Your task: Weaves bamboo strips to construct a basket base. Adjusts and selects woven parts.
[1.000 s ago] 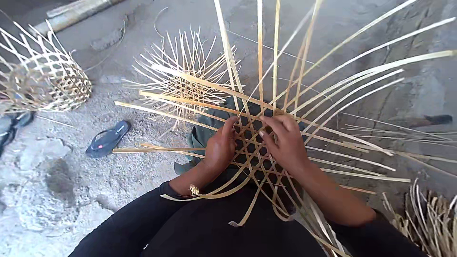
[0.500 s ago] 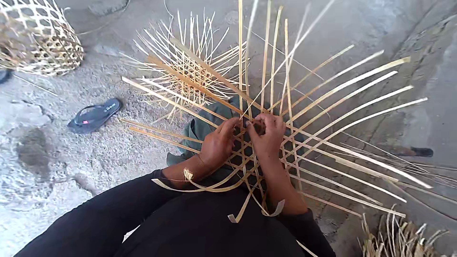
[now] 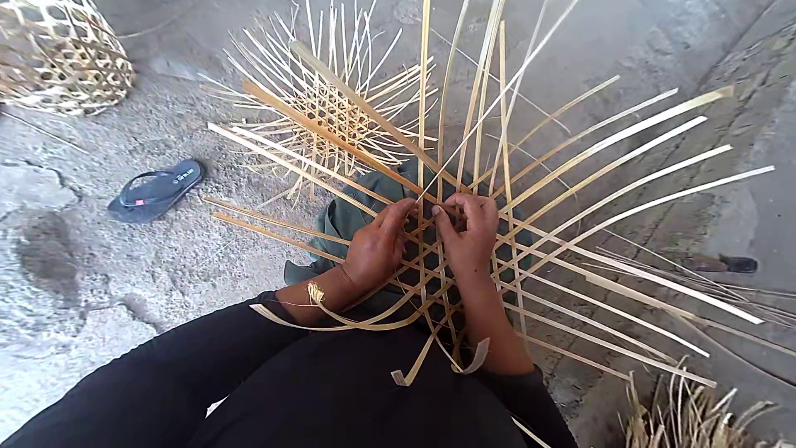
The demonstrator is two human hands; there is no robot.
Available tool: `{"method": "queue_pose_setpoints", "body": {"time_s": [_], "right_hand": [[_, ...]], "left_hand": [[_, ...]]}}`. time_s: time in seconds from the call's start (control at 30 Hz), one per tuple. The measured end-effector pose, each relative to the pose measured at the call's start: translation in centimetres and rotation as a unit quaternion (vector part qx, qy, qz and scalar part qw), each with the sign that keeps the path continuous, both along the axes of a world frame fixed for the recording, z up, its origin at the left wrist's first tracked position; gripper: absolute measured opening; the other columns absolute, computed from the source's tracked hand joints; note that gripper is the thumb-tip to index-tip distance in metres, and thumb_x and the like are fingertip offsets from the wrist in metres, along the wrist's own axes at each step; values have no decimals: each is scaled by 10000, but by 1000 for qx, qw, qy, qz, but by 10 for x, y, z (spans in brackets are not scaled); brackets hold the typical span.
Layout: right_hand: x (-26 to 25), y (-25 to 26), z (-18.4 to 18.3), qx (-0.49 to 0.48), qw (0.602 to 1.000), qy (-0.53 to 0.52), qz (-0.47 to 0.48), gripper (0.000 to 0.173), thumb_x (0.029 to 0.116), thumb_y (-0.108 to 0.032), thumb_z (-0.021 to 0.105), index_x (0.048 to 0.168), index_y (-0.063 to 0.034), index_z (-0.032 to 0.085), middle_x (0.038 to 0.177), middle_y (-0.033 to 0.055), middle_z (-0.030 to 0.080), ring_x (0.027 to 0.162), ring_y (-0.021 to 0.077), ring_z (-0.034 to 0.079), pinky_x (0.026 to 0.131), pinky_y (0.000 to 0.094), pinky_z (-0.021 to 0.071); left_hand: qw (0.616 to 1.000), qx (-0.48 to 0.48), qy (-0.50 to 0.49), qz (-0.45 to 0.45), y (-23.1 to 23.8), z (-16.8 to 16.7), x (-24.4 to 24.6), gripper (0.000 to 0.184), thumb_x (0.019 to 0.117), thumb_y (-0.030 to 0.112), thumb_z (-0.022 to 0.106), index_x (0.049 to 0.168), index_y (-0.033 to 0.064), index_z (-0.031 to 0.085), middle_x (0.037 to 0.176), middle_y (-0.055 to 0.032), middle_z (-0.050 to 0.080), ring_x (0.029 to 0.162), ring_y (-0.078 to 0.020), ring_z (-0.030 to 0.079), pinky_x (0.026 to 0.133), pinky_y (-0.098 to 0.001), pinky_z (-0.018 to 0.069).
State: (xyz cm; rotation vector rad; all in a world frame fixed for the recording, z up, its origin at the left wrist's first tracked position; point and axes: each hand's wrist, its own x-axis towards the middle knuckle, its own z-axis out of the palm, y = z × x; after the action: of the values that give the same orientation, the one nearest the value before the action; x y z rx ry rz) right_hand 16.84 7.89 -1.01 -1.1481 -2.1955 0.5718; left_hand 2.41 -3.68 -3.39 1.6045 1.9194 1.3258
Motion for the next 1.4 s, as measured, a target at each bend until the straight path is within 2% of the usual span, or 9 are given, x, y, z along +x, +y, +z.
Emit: {"method": "queue_pose_setpoints", "body": {"time_s": [0.23, 0.33, 0.4, 0.53, 0.7, 0.9, 1.0, 1.17, 1.4], "right_hand": [[-2, 1, 1, -7, 1000, -7, 7, 230, 960, -333, 715, 1099, -149, 720, 1064, 83, 569, 1021, 253, 559, 886, 470, 475], [5, 8, 23, -50, 998, -27, 31, 246, 988, -353, 689, 1102, -140, 732, 1114, 86, 614, 952, 196, 613, 798, 375, 547], [10, 16, 34, -22, 999, -8, 24, 234, 1014, -304, 653, 1124, -117, 739, 1108, 95, 647, 914, 184, 629, 760, 347, 547], [11, 33, 25, 39, 999, -19, 16, 217, 1026, -237, 630, 1169, -103, 724, 1092, 111, 624, 985, 229, 620, 855, 399, 546], [6, 39, 22, -49, 998, -38, 3, 196, 1037, -203, 615, 1173, -108, 719, 1153, 129, 616, 985, 238, 631, 845, 411, 551], [7, 43, 21, -62, 997, -26, 22, 189, 1051, -132, 557, 1133, -84, 720, 1141, 131, 623, 1024, 249, 623, 884, 441, 536], [8, 44, 17, -47, 998, -19, 29, 176, 1039, -154, 584, 1124, -90, 724, 1133, 118, 627, 1001, 231, 630, 872, 423, 546], [6, 43, 11, -17, 1000, -4, 21, 227, 956, -280, 734, 1082, -91, 727, 1078, 120, 626, 922, 246, 621, 794, 437, 538], [5, 42, 9, -36, 999, -18, -2, 207, 970, -256, 707, 1077, -78, 711, 1113, 129, 619, 986, 279, 614, 859, 488, 525]], "left_hand": [[1000, 10, 4, -3, -1, -3, -1, 384, 1030, 30, 459, 1409, 56, 508, 1246, -90, 681, 704, -141, 697, 631, -324, 610], [1000, 3, -4, -1, 0, -3, -2, 381, 1049, 62, 445, 1425, 67, 503, 1200, -91, 700, 711, -152, 711, 651, -343, 622], [1000, 3, -5, 3, 0, -3, -2, 381, 1055, 79, 442, 1431, 67, 499, 1190, -83, 710, 721, -150, 712, 665, -342, 619], [1000, 8, -4, 6, -1, -4, -2, 375, 1062, 79, 433, 1431, 70, 497, 1178, -72, 716, 724, -132, 710, 671, -316, 614], [1000, 7, -2, 10, -1, -4, -2, 376, 1056, 77, 429, 1423, 60, 511, 1145, -68, 726, 717, -114, 703, 669, -297, 608], [1000, -2, 1, 11, -2, -4, -2, 371, 1060, 85, 424, 1416, 68, 526, 1142, -58, 727, 687, -103, 691, 644, -291, 603], [1000, -1, 4, 14, -2, -5, -2, 370, 1056, 80, 427, 1411, 67, 529, 1167, -52, 724, 692, -92, 688, 646, -277, 597], [1000, 0, 10, 21, -1, -5, -1, 365, 1055, 84, 421, 1400, 60, 539, 1143, -56, 728, 690, -88, 688, 646, -269, 598], [1000, 3, 7, 14, 0, -3, 1, 358, 1064, 96, 423, 1400, 49, 537, 1178, -59, 724, 711, -94, 700, 661, -277, 606]]}}
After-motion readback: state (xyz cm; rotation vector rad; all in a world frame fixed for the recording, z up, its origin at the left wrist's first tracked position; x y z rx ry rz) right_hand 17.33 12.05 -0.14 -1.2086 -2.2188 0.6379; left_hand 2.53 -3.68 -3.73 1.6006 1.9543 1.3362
